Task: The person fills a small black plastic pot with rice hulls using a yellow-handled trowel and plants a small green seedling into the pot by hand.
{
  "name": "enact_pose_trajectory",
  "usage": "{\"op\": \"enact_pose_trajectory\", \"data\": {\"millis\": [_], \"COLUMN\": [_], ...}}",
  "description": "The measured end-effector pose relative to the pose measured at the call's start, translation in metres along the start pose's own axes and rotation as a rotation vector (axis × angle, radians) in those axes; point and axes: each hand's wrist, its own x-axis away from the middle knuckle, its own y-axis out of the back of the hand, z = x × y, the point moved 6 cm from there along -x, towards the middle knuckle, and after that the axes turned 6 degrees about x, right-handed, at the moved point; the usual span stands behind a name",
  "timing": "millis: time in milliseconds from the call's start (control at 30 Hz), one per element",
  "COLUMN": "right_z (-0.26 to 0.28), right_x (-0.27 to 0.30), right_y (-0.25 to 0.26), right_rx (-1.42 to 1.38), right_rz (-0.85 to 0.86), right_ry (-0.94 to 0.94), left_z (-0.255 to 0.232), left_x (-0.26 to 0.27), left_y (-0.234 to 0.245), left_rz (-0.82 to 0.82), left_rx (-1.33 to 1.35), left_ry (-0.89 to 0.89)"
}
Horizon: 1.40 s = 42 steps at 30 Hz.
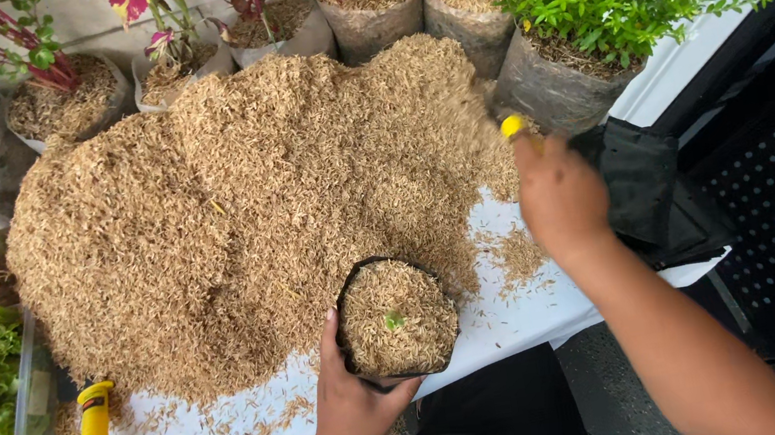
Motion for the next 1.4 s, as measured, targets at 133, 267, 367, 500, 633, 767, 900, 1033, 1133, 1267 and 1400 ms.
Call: {"op": "enact_pose_trajectory", "data": {"millis": [133,267,367,500,633,767,900,1033,1133,1267,1400], "right_z": [-0.002,-0.043,-0.070,-0.088,-0.084,-0.065,-0.050,-0.052,-0.056,-0.059,-0.057], "right_x": [0.012,0.017,0.027,0.041,0.045,0.040,0.040,0.064,0.093,0.139,0.177], "right_y": [0.023,0.046,0.069,0.080,0.060,0.042,0.074,0.121,0.141,0.132,0.110], "right_rx": [-0.068,-0.157,-0.043,0.096,0.096,-0.127,-0.163,-0.013,-0.018,-0.082,-0.198], "right_rz": [-0.048,0.128,0.091,0.081,0.106,0.177,0.096,0.102,0.274,0.519,0.788], "right_ry": [0.022,-0.028,-0.050,-0.028,-0.031,0.011,0.031,-0.042,-0.134,-0.229,-0.355], "left_z": [0.003,0.008,0.009,0.004,0.003,-0.001,0.003,0.002,0.004,0.001,0.000], "left_x": [0.000,0.001,0.003,0.001,0.003,0.002,0.003,0.002,0.003,0.003,0.004], "left_y": [-0.001,-0.002,-0.003,-0.001,-0.003,-0.001,-0.002,-0.001,-0.003,-0.002,-0.002], "left_rz": [0.012,-0.003,-0.009,0.006,0.018,0.012,0.007,-0.002,0.031,-0.006,0.010], "left_rx": [-0.009,0.002,-0.010,-0.004,-0.018,-0.030,-0.008,-0.024,-0.018,-0.064,-0.061], "left_ry": [0.024,0.035,0.029,0.052,0.051,0.011,0.039,0.060,0.068,0.016,0.040]}}
